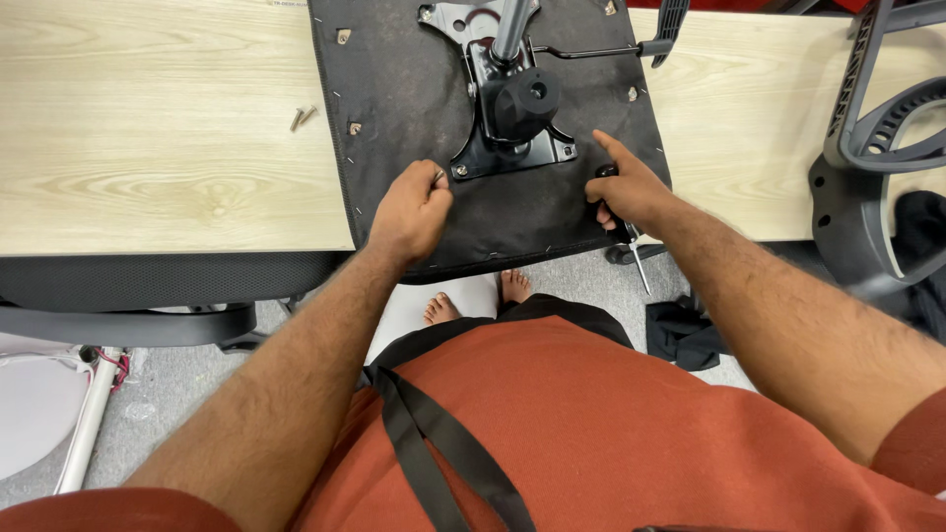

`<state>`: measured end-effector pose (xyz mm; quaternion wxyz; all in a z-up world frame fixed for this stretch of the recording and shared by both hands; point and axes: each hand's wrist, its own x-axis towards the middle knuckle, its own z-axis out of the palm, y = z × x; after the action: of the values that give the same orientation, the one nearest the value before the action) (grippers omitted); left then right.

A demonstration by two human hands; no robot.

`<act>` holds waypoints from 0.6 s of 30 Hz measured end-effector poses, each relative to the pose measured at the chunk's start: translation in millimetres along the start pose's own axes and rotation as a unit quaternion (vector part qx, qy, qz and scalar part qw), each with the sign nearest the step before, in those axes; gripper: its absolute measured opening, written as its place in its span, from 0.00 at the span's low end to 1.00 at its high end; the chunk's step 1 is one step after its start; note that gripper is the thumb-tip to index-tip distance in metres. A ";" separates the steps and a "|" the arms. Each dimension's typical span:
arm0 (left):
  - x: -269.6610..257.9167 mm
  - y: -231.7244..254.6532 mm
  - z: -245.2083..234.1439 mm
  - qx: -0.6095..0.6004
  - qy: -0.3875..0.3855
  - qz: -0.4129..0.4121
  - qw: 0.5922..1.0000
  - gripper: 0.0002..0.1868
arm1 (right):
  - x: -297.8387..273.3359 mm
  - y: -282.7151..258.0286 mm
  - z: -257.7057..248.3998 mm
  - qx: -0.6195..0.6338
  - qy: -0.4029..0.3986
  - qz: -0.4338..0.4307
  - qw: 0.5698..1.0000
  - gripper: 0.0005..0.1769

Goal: The person attaches a metal tilt mechanism plate to the underside of an office chair seat. They align the plate, insert screws by hand, tighten them with a screwdriver, flip the seat over on the workbench, and continue threading and tightening screws into the mounting holes.

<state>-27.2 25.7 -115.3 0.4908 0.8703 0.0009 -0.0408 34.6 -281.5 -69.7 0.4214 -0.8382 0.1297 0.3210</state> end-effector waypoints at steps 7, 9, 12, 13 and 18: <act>-5.1 19.7 10.0 0.182 -0.072 -0.011 0.981 0.27 | 12.0 -6.1 0.3 -0.035 -0.039 -0.003 0.999 0.51; -3.3 20.0 8.5 0.206 -0.106 -0.015 0.973 0.31 | 14.4 -4.4 -0.8 -0.032 -0.043 -0.006 0.999 0.51; -3.1 21.2 10.1 0.249 -0.147 -0.004 0.957 0.36 | 17.9 -3.7 -5.5 -0.048 -0.053 -0.009 0.997 0.50; -2.8 21.6 9.8 0.267 -0.159 0.003 0.951 0.38 | 19.1 -4.7 -6.9 -0.055 -0.057 -0.011 0.997 0.50; -6.4 21.6 13.8 0.286 -0.152 0.009 0.946 0.36 | 22.4 -13.4 -9.5 -0.119 -0.060 -0.005 0.991 0.48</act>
<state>-33.6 2.9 -103.5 0.2163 0.9574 -0.0930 -0.1670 62.3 -279.6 -71.7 0.3273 -0.8622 0.0603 0.3820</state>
